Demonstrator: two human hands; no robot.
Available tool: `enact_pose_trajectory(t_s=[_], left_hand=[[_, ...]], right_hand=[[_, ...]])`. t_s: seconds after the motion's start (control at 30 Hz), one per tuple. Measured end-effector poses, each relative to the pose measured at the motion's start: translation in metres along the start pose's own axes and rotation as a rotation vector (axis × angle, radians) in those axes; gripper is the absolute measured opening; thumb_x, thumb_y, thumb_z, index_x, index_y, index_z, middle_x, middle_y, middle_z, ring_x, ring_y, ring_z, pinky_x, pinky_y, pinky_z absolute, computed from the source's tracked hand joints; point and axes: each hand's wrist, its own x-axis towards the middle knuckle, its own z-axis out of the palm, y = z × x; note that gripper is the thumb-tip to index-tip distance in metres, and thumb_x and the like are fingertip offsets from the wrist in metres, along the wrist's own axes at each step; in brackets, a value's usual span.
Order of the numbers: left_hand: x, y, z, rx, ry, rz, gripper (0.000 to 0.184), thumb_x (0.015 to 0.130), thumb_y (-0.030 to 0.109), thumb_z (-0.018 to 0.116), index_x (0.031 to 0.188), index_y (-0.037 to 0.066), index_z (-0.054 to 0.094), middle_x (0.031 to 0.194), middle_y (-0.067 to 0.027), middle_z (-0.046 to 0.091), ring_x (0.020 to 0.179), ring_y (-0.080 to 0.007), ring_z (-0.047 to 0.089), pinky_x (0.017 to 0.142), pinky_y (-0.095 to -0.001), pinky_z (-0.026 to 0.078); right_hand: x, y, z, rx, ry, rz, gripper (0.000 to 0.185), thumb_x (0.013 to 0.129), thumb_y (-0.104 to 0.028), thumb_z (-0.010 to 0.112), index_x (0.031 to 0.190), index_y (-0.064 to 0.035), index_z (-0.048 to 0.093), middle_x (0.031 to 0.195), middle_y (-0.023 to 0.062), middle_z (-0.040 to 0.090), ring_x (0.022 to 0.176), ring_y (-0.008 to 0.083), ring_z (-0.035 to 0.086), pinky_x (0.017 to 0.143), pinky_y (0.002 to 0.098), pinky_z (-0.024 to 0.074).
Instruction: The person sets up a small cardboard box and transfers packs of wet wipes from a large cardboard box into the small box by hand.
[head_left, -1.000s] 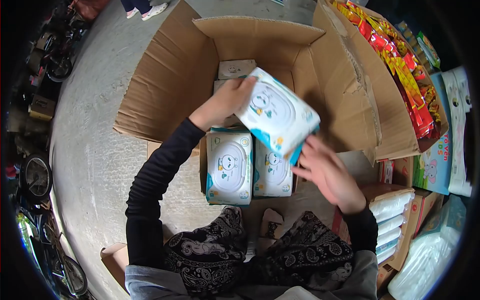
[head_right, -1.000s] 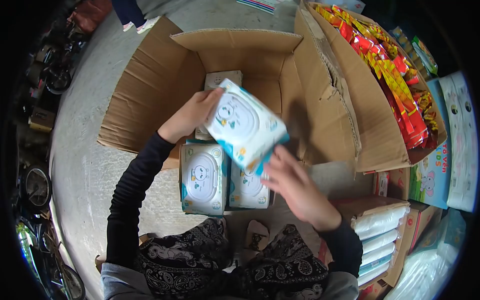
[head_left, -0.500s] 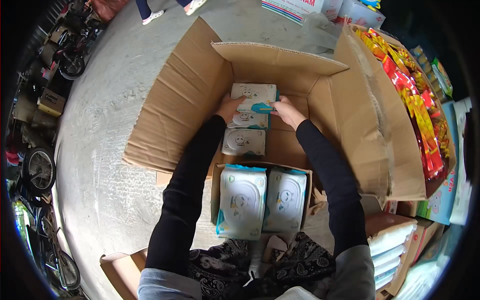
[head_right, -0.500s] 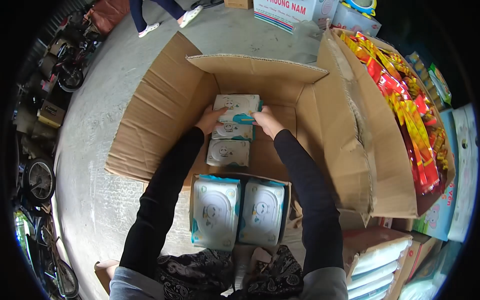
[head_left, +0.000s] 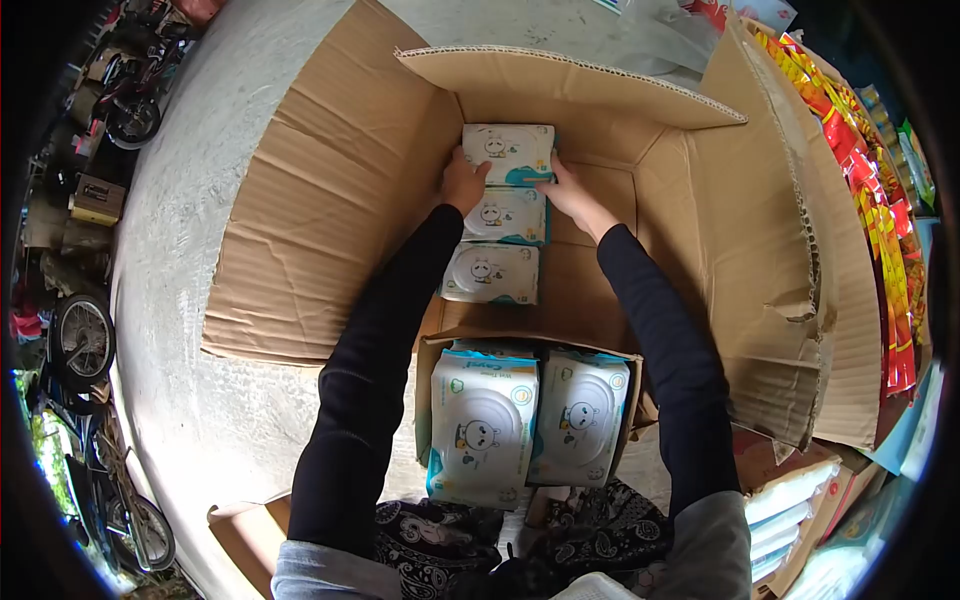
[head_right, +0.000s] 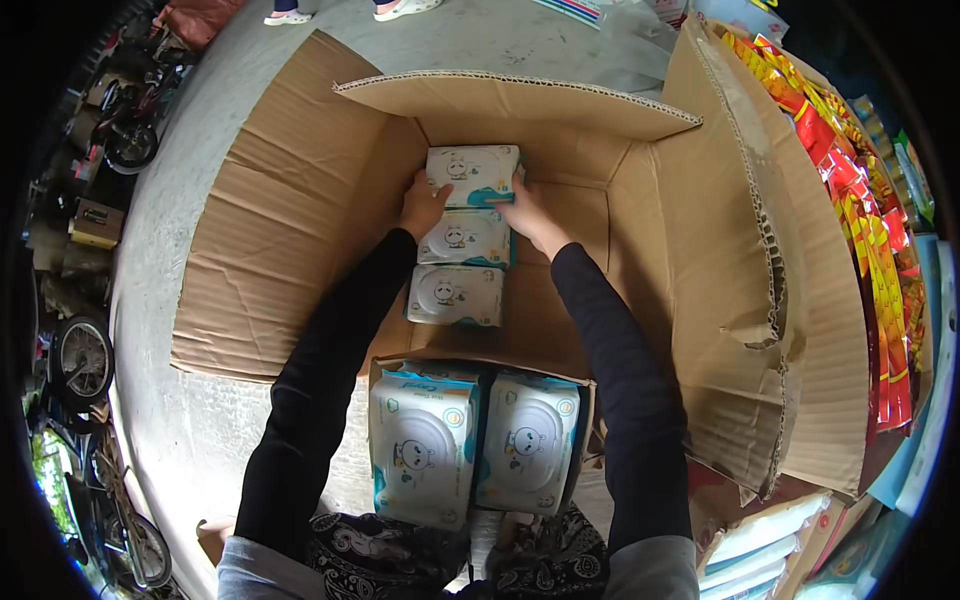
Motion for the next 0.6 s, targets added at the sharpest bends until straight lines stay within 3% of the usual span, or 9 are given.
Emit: enact_pose_trajectory(t_s=[0.13, 0.23, 0.37, 0.43, 0.47, 0.53, 0.6], left_hand=[[0.003, 0.013, -0.009, 0.154, -0.04, -0.062, 0.047, 0.072, 0.024, 0.057, 0.104, -0.005, 0.039, 0.096, -0.0238, 0.051, 0.09, -0.0375, 0.049, 0.074, -0.039, 0.041], [-0.013, 0.033, -0.022, 0.326, -0.076, -0.037, 0.047, 0.071, 0.026, 0.056, 0.104, -0.003, 0.042, 0.097, -0.0224, 0.052, 0.089, -0.0375, 0.05, 0.074, -0.038, 0.042], [-0.033, 0.038, -0.029, 0.247, -0.075, 0.089, 0.041, 0.07, 0.027, 0.054, 0.097, -0.003, 0.048, 0.087, -0.0227, 0.055, 0.083, -0.037, 0.052, 0.073, -0.0388, 0.042], [-0.052, 0.065, -0.053, 0.142, -0.22, 0.195, 0.039, 0.073, 0.028, 0.053, 0.098, -0.001, 0.051, 0.085, -0.0171, 0.057, 0.082, -0.0268, 0.055, 0.067, -0.0325, 0.044], [-0.066, 0.079, -0.068, 0.135, -0.221, 0.187, 0.039, 0.073, 0.028, 0.053, 0.098, -0.001, 0.051, 0.085, -0.0171, 0.057, 0.082, -0.0268, 0.055, 0.067, -0.0325, 0.044], [-0.109, 0.102, -0.104, -0.004, -0.469, 0.173, 0.036, 0.078, 0.028, 0.048, 0.097, -0.002, 0.052, 0.079, -0.0106, 0.058, 0.076, -0.016, 0.055, 0.061, -0.0275, 0.043], [-0.141, 0.103, -0.131, -0.083, -0.566, 0.192, 0.034, 0.08, 0.028, 0.045, 0.097, -0.001, 0.052, 0.077, -0.0084, 0.057, 0.074, -0.0132, 0.053, 0.06, -0.0256, 0.043]], right_hand=[[-0.009, -0.006, 0.006, -0.373, 0.191, 0.113, 0.073, 0.075, -0.016, 0.052, 0.127, 0.0014, 0.005, 0.123, 0.0174, 0.032, 0.114, 0.024, 0.029, 0.094, 0.0288, 0.0212], [-0.023, -0.018, 0.001, -0.037, -0.066, 0.03, 0.074, 0.075, -0.022, 0.053, 0.127, 0.0012, 0.006, 0.123, 0.0156, 0.032, 0.116, 0.0265, 0.026, 0.096, 0.0302, 0.0185], [-0.074, -0.077, 0.009, 0.239, 0.017, 0.195, 0.061, 0.078, -0.021, 0.05, 0.125, 0.0008, 0.019, 0.119, 0.014, 0.036, 0.113, 0.0258, 0.03, 0.094, 0.0317, 0.024], [-0.096, -0.094, 0.01, 0.44, 0.002, 0.05, 0.042, 0.081, -0.017, 0.045, 0.117, -0.0002, 0.033, 0.112, 0.0124, 0.042, 0.107, 0.022, 0.038, 0.088, 0.0316, 0.0323], [-0.112, -0.106, 0.01, 0.435, -0.002, 0.058, 0.042, 0.081, -0.017, 0.045, 0.117, -0.0002, 0.033, 0.112, 0.0124, 0.042, 0.107, 0.022, 0.038, 0.088, 0.0316, 0.0323], [-0.155, -0.128, 0.012, 0.43, -0.011, -0.019, 0.03, 0.082, -0.012, 0.042, 0.11, -0.0013, 0.04, 0.104, 0.0103, 0.047, 0.097, 0.0187, 0.046, 0.08, 0.0295, 0.0389], [-0.198, -0.14, 0.009, 0.517, -0.133, 0.023, 0.026, 0.082, -0.011, 0.041, 0.106, -0.0014, 0.042, 0.096, 0.0098, 0.051, 0.086, 0.0189, 0.051, 0.075, 0.0286, 0.0413]])
